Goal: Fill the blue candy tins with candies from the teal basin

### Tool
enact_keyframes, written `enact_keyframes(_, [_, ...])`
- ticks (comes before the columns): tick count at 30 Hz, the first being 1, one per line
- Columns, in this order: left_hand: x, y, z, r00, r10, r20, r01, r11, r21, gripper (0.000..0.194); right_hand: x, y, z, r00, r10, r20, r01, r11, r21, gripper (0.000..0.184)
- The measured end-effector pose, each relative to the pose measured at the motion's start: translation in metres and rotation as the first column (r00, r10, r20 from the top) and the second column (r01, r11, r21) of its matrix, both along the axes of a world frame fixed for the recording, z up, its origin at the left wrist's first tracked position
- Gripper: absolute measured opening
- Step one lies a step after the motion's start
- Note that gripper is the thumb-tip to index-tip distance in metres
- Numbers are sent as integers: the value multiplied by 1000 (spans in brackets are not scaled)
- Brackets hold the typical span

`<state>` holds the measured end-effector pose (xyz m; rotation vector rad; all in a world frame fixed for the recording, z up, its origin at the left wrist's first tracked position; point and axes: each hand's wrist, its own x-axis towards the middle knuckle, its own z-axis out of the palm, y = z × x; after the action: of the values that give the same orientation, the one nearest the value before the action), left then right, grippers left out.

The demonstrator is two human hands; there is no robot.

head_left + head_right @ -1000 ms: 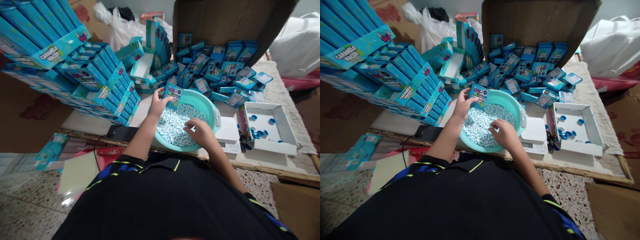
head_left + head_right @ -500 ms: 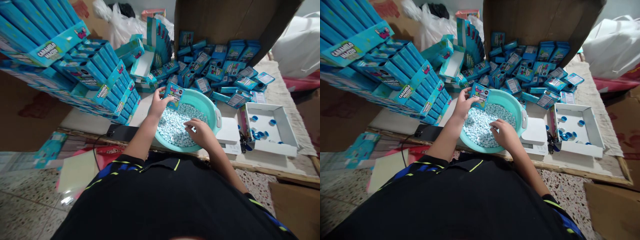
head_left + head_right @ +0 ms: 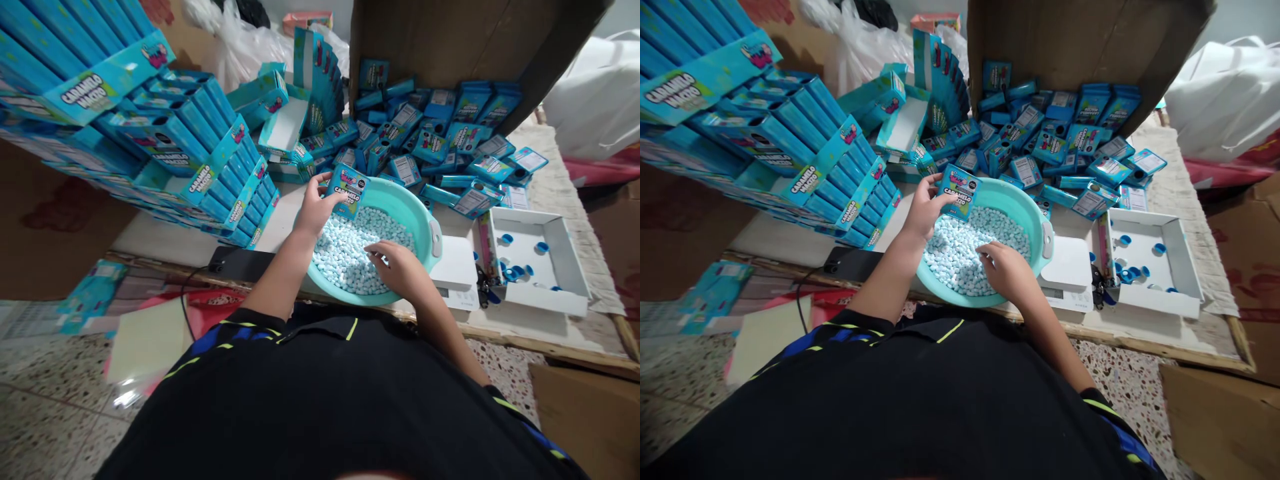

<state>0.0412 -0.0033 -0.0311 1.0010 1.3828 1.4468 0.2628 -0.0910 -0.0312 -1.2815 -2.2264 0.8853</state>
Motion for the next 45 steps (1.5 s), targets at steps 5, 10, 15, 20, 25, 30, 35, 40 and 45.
enact_keyframes(5, [0, -1, 1, 1000, -14, 12, 14, 1000, 4, 58, -1, 0, 2, 1000, 4, 9, -4, 1000, -29, 26])
enact_keyframes(10, [0, -1, 2, 1000, -6, 17, 6, 1000, 8, 57, -1, 0, 5, 999, 14, 38, -13, 999, -38, 23])
enact_keyframes(15, [0, 0, 0, 999, -23, 32, 23, 1000, 14, 59, -1, -1, 9, 998, 23, 65, -18, 998, -68, 17])
enact_keyframes(20, [-1, 0, -2, 999, -32, 36, 31, 999, 27, 60, -2, 0, 11, 994, 10, 107, -1, 996, -89, 14])
enact_keyframes(25, [-1, 1, -2, 999, -39, 25, 38, 999, 21, 58, -3, 0, 8, 992, 19, 126, -8, 997, -82, 4])
enact_keyframes(30, [-1, 0, 0, 998, -43, 50, 43, 999, 11, 58, -2, 0, 5, 990, 28, 137, -18, 997, -73, 1])
enact_keyframes(35, [0, -1, 1, 999, -31, 32, 32, 1000, -2, 57, -2, 1, 2, 987, 48, 150, -40, 997, -60, 4])
enact_keyframes(40, [0, 0, -1, 1000, -23, 20, 23, 1000, -13, 57, -3, 1, 2, 976, 89, 199, -75, 994, -79, 13])
enact_keyframes(45, [0, -1, -1, 1000, -10, 6, 10, 1000, -8, 58, -5, 1, 5, 963, 137, 231, -121, 989, -81, 17])
